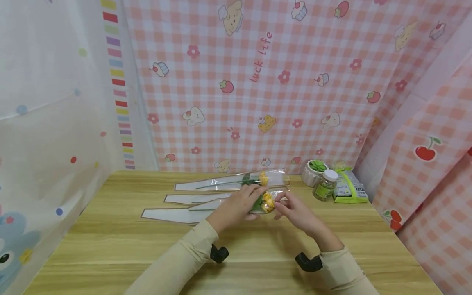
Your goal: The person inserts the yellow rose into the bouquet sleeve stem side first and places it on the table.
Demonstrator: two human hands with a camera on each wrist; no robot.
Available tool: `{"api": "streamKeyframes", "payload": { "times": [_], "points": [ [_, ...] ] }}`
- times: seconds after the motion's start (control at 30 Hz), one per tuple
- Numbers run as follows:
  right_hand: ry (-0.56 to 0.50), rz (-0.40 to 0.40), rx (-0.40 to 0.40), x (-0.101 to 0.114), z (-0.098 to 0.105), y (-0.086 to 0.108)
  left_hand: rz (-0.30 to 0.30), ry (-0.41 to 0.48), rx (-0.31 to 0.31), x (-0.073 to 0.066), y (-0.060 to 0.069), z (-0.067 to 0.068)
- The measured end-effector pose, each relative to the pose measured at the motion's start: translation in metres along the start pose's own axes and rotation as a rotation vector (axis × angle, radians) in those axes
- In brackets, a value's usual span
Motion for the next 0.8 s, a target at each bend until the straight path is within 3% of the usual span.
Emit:
{"api": "streamKeyframes", "payload": {
  "times": [0.23,0.33,0.5,0.63,0.8],
  "points": [
    [0.023,-0.007,0.061,0.001,-0.008,-0.001,0.054,0.044,0.0,0.001,0.002,0.001],
    [-0.005,0.029,0.076,-0.001,-0.013,-0.002,0.068,0.061,-0.001,0.002,0.003,0.001],
    [0.044,0.104,-0.019,0.0,-0.02,-0.006,0.093,0.067,-0.017,0.003,0.003,0.001],
    [0.076,0.084,-0.137,0.004,-0.019,-0.007,0.135,0.074,-0.027,0.002,0.004,0.003],
    [0.124,0.066,-0.146,0.006,-0.019,-0.007,0.183,0.016,-0.035,0.002,0.006,0.004]
  ]
}}
Point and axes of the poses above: each hand's wrist, its own y-axis away from the middle knuckle, its own z-axis out of the back of the hand, x = y × z, the point moved 2 cm from there along -y, towards the middle knuckle, and after that the axes turned 11 degrees about x, right-handed, at the moved point
